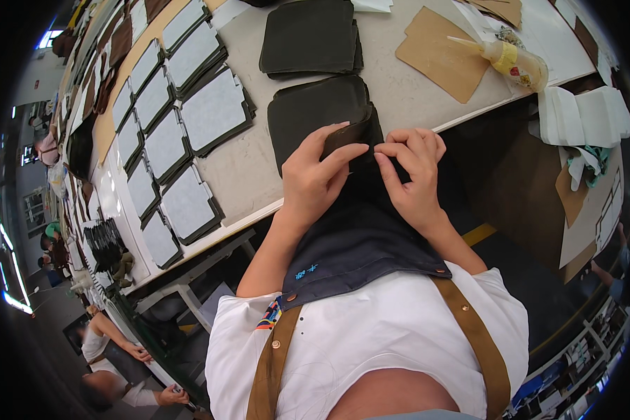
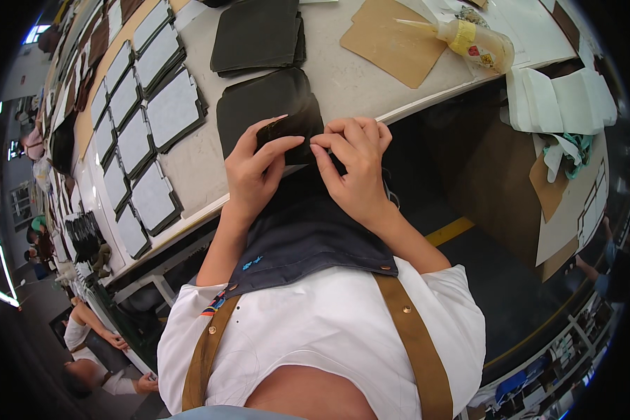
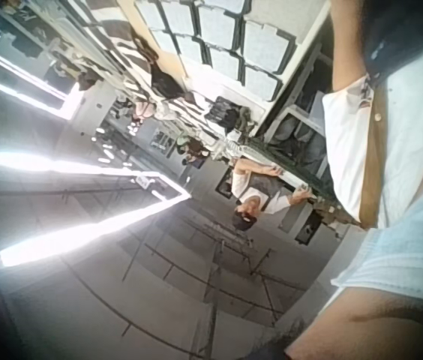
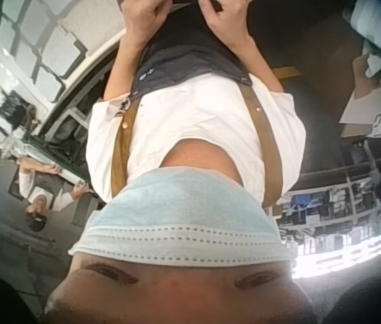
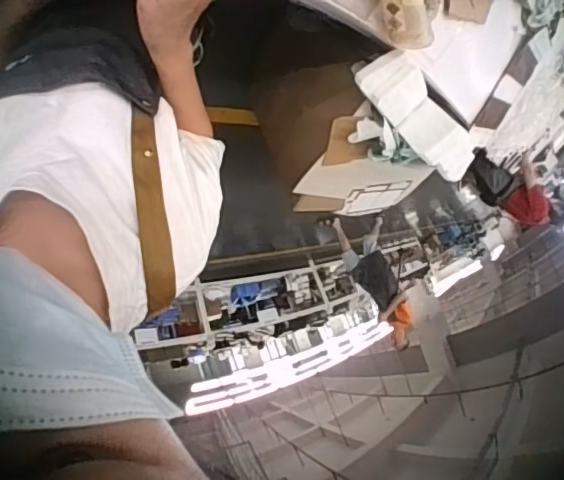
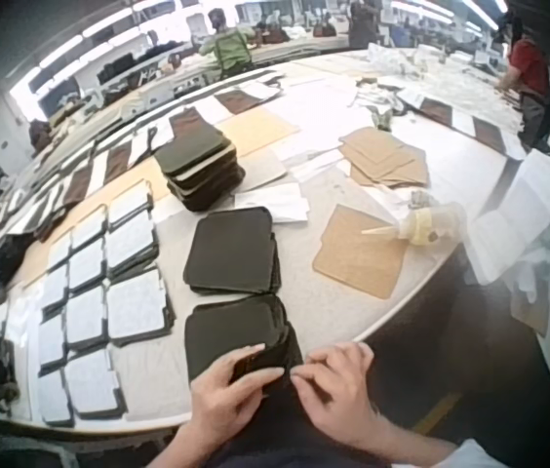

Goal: The person assembles small dark pouches by hand at a workbench. They pick up a pouch, fold and press the edges to secure them, and place the finished item into a growing stack. The process is repeated for multiple units throughout the clip.

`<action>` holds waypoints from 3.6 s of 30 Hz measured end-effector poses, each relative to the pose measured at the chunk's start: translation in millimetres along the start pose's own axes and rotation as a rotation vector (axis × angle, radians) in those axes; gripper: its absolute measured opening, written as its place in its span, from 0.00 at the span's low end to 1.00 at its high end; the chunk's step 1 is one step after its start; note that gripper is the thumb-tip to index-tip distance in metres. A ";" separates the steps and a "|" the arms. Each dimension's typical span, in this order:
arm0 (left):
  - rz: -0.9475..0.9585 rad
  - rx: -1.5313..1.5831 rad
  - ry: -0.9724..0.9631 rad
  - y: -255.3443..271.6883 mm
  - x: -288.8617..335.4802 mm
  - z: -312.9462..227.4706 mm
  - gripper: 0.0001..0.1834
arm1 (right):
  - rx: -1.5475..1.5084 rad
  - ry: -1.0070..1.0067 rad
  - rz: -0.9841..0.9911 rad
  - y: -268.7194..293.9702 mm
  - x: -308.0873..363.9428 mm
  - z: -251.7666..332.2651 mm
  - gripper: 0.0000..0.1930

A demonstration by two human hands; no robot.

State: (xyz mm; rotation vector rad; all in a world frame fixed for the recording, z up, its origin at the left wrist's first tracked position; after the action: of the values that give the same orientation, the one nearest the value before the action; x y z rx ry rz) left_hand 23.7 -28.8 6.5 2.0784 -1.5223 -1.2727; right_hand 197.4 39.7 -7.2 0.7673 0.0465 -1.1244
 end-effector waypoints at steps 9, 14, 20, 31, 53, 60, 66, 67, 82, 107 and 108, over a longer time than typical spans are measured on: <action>-0.047 -0.050 -0.039 0.2 -3.3 -3.4 0.15 | -0.016 -0.002 0.005 -2.9 -1.0 0.7 0.04; -0.048 -0.057 -0.028 -1.0 -1.2 -1.7 0.18 | -0.032 -0.005 -0.007 -3.1 -1.4 0.4 0.05; -0.052 -0.055 -0.043 -1.4 -1.2 -0.2 0.17 | -0.021 -0.006 -0.007 -5.1 -2.0 0.4 0.05; -0.085 0.001 0.046 -4.2 1.2 3.7 0.12 | -0.006 0.018 -0.014 -6.7 -2.6 0.0 0.06; -0.040 0.011 -0.003 -1.1 -3.9 -1.9 0.21 | 0.077 0.069 0.004 -3.9 -5.6 5.0 0.09; 0.006 -0.026 0.031 -0.3 -1.0 -5.0 0.24 | -0.092 -0.120 -0.053 13.8 14.1 -8.4 0.06; -0.023 -0.079 -0.046 -4.2 0.4 0.4 0.23 | -0.583 -0.549 0.170 -6.2 33.3 -21.2 0.07; -0.020 -0.079 -0.053 -4.1 1.1 0.9 0.22 | -0.631 -0.582 0.179 -8.2 34.7 -23.3 0.07; 0.031 -0.085 -0.047 -0.4 -4.6 -7.7 0.20 | -0.776 -0.713 0.170 -12.3 29.4 -12.5 0.05; 0.030 -0.031 -0.023 -1.1 -0.9 -1.0 0.13 | -0.692 -0.578 0.106 -4.0 12.3 4.2 0.05; 0.030 -0.030 -0.010 -2.2 2.1 2.0 0.13 | -0.682 -0.581 0.104 -1.6 12.1 2.7 0.06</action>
State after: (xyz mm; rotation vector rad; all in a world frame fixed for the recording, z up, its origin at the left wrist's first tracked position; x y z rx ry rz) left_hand 23.7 -29.2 2.9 2.0261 -1.5238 -1.2890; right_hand 200.7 28.2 -10.9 -0.1722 -0.0949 -1.0983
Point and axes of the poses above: each hand's wrist, its own x-axis away from the middle knuckle, its own y-axis out of the back of the hand, z = x × y, the point moved 2 cm from there along -x, towards the middle knuckle, and after that the axes turned 3 degrees about -y, right-handed, at the moved point
